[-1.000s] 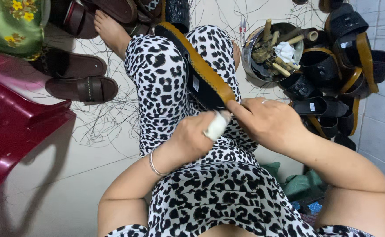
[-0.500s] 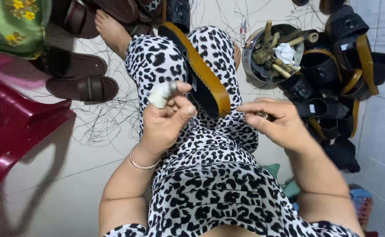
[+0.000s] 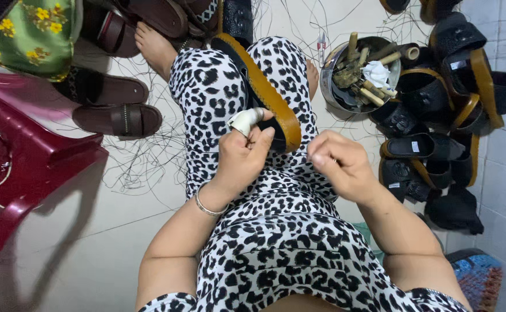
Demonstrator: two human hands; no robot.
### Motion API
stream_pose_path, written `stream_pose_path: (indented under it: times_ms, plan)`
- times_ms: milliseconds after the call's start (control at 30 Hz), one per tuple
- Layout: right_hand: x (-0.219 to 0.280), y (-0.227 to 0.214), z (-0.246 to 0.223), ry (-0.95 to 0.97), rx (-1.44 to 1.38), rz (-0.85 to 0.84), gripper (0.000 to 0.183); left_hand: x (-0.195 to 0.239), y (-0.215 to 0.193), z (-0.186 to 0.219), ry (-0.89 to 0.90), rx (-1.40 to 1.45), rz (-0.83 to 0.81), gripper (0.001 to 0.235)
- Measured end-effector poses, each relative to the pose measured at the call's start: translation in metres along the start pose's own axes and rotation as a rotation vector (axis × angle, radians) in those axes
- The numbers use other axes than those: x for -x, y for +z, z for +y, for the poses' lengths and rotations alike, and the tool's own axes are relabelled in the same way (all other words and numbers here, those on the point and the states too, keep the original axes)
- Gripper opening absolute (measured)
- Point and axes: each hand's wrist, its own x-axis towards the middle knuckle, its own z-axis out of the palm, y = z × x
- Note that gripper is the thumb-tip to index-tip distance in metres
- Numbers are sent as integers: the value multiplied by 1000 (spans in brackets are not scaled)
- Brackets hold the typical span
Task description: The person sits on the floor and sews a brown leather sandal using a needle and thread. They hold the sandal on their lap and repeatedly pass the needle through the sole and upper, pulling the thread tight to secure the stitching.
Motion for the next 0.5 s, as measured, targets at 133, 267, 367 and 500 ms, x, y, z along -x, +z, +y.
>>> stream_pose_path:
  times_ms: [133, 267, 367, 500]
  plan:
    - [-4, -3, -18, -42, -126, -95, 26, 2, -10, 5, 109, 49, 128, 17]
    - [-16, -6, -42, -63, -229, -139, 18, 6, -32, 31, 35, 259, 74, 33]
    - [-16, 7, -31, -72, -205, -137, 25, 11, -24, 51, -31, 406, -22, 36]
    - [-13, 36, -15, -199, 150, -52, 28, 22, -12, 53, -95, 566, -79, 36]
